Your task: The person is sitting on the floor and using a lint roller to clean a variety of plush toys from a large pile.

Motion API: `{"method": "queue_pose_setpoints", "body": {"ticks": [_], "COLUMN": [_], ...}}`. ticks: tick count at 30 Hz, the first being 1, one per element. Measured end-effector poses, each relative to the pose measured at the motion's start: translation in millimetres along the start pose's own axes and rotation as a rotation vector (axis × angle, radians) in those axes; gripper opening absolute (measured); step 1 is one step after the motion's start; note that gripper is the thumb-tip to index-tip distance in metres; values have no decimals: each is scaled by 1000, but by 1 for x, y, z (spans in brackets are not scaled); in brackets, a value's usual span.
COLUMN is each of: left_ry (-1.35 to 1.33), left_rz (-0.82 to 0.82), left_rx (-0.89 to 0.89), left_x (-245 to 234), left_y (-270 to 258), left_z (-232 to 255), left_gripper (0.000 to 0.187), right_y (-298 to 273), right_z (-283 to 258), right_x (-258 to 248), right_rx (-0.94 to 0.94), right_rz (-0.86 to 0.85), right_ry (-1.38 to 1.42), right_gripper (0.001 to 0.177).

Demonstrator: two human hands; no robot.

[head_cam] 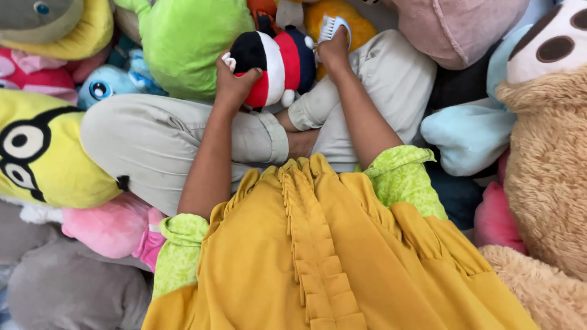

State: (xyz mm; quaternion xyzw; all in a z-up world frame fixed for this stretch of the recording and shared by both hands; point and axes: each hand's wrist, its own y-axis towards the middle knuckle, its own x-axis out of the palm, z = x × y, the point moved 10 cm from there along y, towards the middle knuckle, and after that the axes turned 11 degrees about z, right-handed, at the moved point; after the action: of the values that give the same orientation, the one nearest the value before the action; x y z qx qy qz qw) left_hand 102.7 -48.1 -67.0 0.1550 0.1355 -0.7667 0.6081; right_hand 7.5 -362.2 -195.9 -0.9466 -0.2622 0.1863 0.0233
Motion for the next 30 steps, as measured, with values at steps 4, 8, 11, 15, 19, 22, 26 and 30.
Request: {"method": "queue_pose_setpoints", "body": {"ticks": [4, 8, 11, 15, 19, 22, 26, 30], "left_ry": [-69, 25, 56, 141, 82, -41, -59, -88], "left_rz": [77, 168, 218, 320, 309, 297, 310, 283], "left_rx": [-32, -122, -41, 110, 144, 258, 220, 90], "left_x": [-5, -11, -5, -10, -19, -40, -73, -71], "left_y": [-11, -15, -11, -13, -15, -31, -43, -31], "left_z": [16, -3, -21, -12, -20, -1, -4, -39], "left_gripper": [76, 83, 92, 103, 90, 82, 80, 80], "right_y": [-19, -62, -76, -110, -133, -149, -175, -274], "right_z": [-34, -70, -80, -107, -118, -134, -171, -216], "right_x": [0, -5, -6, -19, -29, -35, -28, 36], "right_rx": [-508, -626, -691, -706, -761, -819, -985, -1170], "right_rz": [23, -166, -166, -180, -178, -144, 146, -112], "right_ry": [-160, -298, -346, -398, -397, -432, -384, -371], "right_gripper": [33, 68, 74, 78, 74, 79, 62, 62]}}
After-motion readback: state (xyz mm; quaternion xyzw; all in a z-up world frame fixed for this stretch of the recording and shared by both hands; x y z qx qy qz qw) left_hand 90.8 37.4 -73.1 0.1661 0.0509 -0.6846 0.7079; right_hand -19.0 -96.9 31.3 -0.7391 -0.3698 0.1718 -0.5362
